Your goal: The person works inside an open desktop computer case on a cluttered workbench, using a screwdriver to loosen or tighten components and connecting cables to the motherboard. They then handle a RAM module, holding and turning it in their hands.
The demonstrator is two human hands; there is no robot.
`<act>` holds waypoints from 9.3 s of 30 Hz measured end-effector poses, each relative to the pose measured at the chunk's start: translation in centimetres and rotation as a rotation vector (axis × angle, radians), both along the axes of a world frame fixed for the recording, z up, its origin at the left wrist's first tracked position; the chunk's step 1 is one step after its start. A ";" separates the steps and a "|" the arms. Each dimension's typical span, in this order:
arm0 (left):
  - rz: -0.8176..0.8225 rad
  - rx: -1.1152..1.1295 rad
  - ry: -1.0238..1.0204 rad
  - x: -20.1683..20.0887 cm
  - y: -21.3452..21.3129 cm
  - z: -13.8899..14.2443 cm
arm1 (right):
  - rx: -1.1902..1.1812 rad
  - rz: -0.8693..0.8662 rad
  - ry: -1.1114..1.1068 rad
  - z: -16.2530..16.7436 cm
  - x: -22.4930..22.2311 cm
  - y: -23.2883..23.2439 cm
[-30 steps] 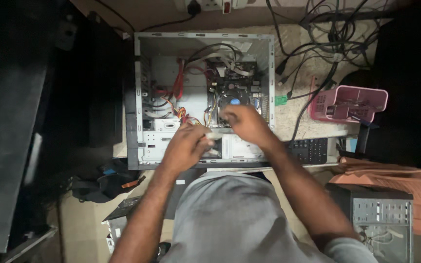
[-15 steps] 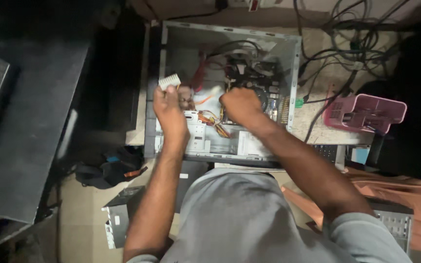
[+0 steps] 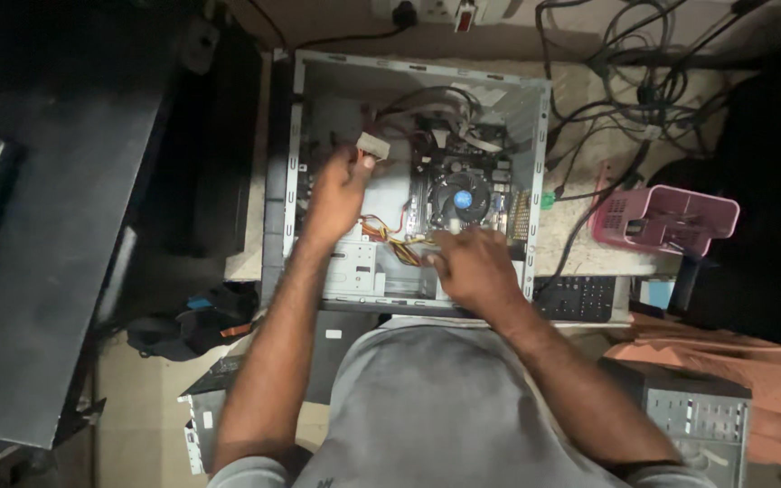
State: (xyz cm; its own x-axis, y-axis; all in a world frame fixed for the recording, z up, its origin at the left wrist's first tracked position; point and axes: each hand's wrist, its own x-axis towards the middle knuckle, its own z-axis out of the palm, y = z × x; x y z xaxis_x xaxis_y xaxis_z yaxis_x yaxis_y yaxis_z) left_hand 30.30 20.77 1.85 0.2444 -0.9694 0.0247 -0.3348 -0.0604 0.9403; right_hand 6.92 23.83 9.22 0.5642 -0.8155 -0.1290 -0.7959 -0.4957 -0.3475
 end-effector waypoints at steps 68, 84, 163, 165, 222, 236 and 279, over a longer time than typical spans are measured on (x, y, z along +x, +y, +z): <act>-0.518 0.119 -0.899 -7.9 -14.0 -3.6 | 0.465 0.236 0.411 -6.9 -6.3 -10.1; -0.617 0.037 -0.939 -6.4 -13.6 -4.7 | 0.147 -0.295 -0.268 -11.5 -1.3 -22.6; -0.402 -0.270 -1.047 -11.7 -7.5 -0.4 | 0.492 -0.775 -1.429 -15.7 -4.5 -17.0; -0.617 -0.351 -0.882 -10.5 -8.4 -0.4 | 0.555 -0.740 -1.422 -15.6 -5.0 -16.9; -0.587 0.008 -0.903 -11.6 -23.7 -15.3 | 0.130 0.054 -0.119 -13.0 -1.5 -14.8; -0.661 0.210 -0.966 -14.7 -24.6 -13.5 | 0.002 0.041 -0.192 -13.5 -2.3 -14.5; -0.657 0.067 -1.006 -15.5 -25.1 -14.7 | 0.067 0.043 -0.108 -14.4 -3.2 -14.2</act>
State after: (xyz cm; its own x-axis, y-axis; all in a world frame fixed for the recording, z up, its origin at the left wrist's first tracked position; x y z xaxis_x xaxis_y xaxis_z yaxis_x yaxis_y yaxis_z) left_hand 14.81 -4.34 -12.86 -0.3967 -0.9080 -0.1344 -0.9018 0.3583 0.2415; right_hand 3.77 9.60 -5.21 0.6121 -0.7818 -0.1188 -0.7305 -0.5015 -0.4636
